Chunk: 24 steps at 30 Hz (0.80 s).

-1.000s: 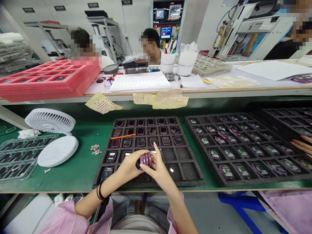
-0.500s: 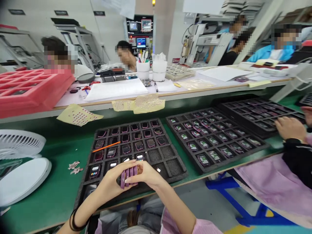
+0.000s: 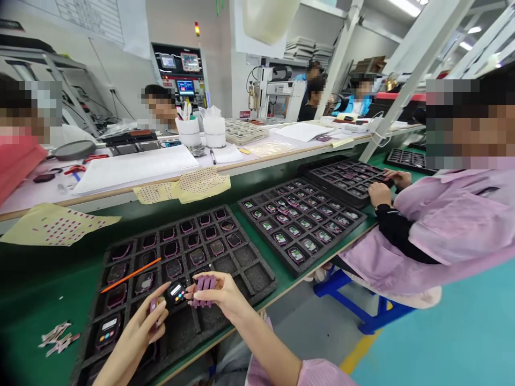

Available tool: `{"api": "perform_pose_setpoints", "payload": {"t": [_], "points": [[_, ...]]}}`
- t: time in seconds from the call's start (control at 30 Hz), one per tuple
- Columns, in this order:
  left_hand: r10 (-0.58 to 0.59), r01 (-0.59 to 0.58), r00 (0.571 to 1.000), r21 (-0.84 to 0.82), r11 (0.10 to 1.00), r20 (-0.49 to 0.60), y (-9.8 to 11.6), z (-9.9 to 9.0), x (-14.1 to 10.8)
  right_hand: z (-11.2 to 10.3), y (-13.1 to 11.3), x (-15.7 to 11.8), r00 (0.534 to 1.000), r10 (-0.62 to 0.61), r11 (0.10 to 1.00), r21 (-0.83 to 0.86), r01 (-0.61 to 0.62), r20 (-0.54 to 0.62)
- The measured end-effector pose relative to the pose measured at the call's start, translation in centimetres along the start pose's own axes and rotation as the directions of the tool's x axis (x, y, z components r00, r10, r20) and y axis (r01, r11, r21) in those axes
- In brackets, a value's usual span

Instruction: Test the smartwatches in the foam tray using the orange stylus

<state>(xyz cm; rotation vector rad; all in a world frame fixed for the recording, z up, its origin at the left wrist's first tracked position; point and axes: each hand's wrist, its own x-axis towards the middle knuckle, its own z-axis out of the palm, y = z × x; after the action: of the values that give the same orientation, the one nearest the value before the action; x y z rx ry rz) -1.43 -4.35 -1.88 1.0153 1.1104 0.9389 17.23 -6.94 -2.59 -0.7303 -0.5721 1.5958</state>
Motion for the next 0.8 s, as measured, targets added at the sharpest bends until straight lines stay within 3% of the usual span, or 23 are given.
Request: {"api": "perform_pose_setpoints", "payload": {"t": [0.1,0.2,0.37,0.47,0.63,0.8], "points": [[-0.088,0.091,0.996,-0.164,0.982,0.022,-0.4,0.3,-0.1,-0.3,0.7,0.0,1.000,0.003,1.000,0.008,-0.003,0.004],[-0.098,0.098,0.995,-0.222,0.970,0.012,-0.4,0.5,-0.6,-0.4,0.9,-0.2,1.000,-0.009,1.000,0.001,0.009,0.002],[-0.094,0.086,0.993,-0.123,0.989,-0.068,-0.8,0.3,-1.5,-0.3,0.5,-0.6,0.999,-0.023,1.000,-0.017,0.023,-0.029],[-0.093,0.093,0.995,0.005,0.996,-0.031,-1.5,-0.4,-1.6,-0.6,0.6,-0.7,0.997,-0.060,0.998,-0.030,0.059,-0.045],[0.137,-0.139,0.990,0.298,0.944,0.030,-2.7,-0.9,-1.9,-1.5,0.8,-0.9,0.993,-0.100,0.992,-0.083,0.094,-0.069],[0.296,-0.316,0.948,0.430,0.846,0.115,-3.7,0.7,-2.8,-2.0,0.7,-1.5,0.989,-0.106,0.990,-0.108,0.096,-0.099]]}}
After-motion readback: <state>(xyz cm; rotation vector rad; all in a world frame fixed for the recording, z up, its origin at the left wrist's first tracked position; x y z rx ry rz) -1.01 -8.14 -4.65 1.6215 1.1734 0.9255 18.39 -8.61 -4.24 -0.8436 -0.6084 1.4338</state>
